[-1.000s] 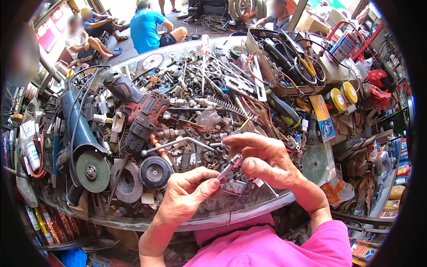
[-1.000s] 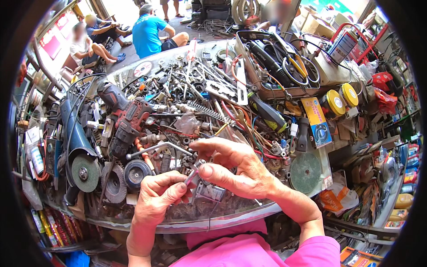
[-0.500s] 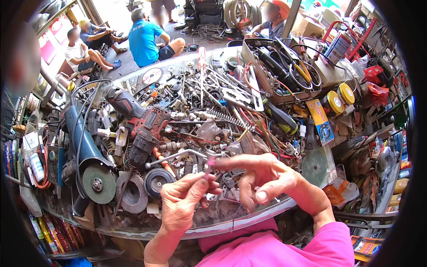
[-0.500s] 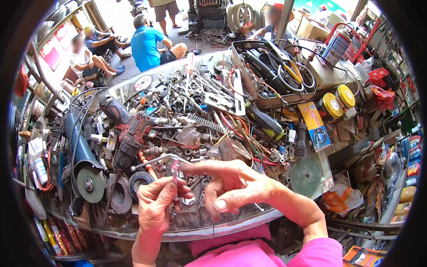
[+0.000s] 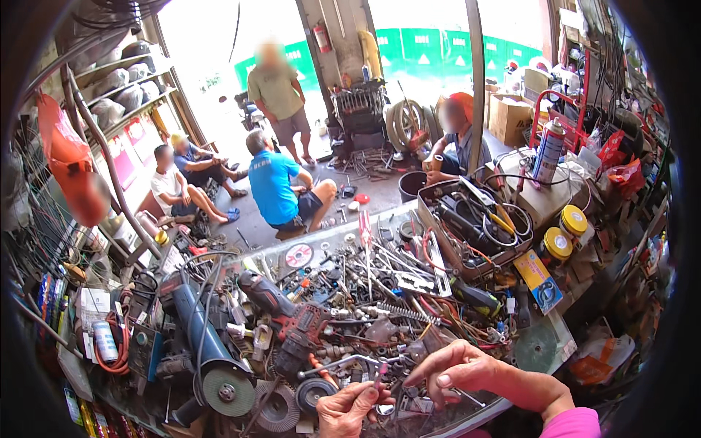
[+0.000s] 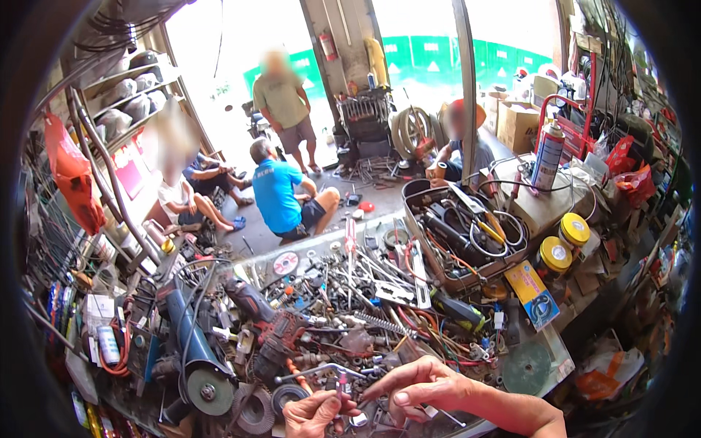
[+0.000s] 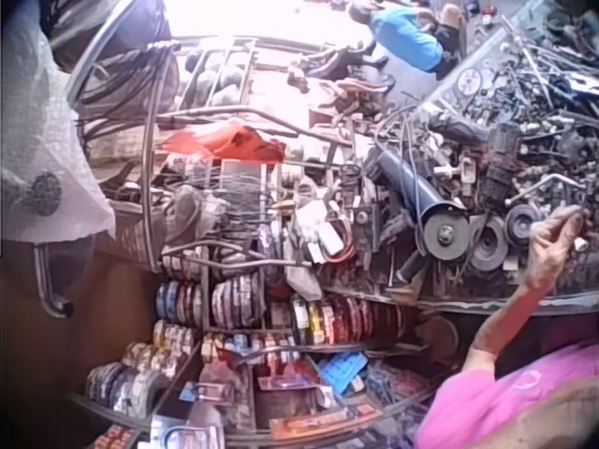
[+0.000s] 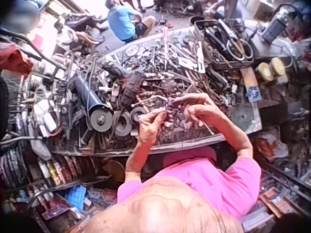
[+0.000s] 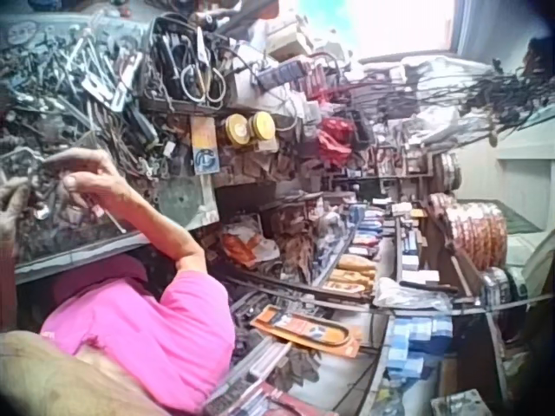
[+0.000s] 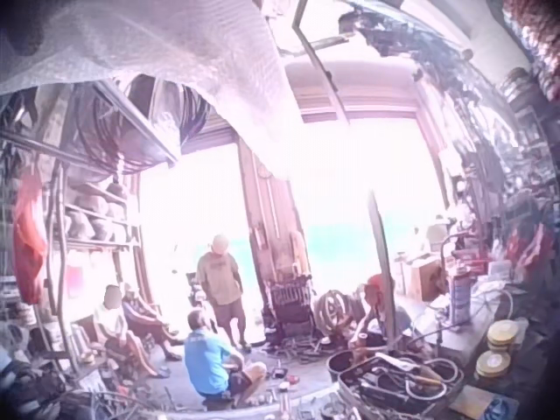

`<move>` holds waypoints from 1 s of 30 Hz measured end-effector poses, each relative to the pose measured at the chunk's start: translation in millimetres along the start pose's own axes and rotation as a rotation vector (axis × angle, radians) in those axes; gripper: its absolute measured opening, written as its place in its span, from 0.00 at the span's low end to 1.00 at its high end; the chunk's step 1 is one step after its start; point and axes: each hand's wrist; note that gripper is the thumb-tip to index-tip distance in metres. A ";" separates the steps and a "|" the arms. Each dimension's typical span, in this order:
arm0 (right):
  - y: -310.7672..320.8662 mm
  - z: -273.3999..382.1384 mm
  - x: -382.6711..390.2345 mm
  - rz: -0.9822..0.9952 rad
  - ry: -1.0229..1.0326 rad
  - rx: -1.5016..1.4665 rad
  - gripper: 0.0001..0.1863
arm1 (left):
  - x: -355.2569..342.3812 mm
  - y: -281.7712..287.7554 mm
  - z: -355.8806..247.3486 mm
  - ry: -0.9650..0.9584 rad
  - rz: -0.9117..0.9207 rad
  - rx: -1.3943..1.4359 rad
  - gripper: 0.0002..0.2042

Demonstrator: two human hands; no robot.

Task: The person holds a small cylindrical electronic component and repeatedly uses a small metal tool to scrape or clean its surface. The person manipulates the component with both hands, rotating it to access different sides while working over a cluttered workbench.

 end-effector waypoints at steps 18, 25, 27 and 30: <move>-14.4 -13.1 -12.2 -0.199 0.305 0.996 0.19 | 3.7 -6.8 -11.2 0.253 0.289 -0.227 0.11; -18.4 -11.0 -11.6 -0.212 0.268 0.951 0.14 | 4.4 -9.5 -19.8 0.259 0.273 -0.146 0.11; -24.0 -6.7 -11.5 -0.212 0.167 0.643 0.14 | 4.8 -9.0 -21.9 0.236 0.253 -0.163 0.11; -18.1 -6.4 -13.6 -0.069 0.247 0.851 0.12 | 2.2 -8.6 -14.2 0.185 0.237 -0.175 0.10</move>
Point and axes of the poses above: each hand's wrist, its own x-axis away from the middle knuckle, its own y-axis out of the back of the hand, z = x × y, and after that the axes turned 9 degrees about y, right-handed
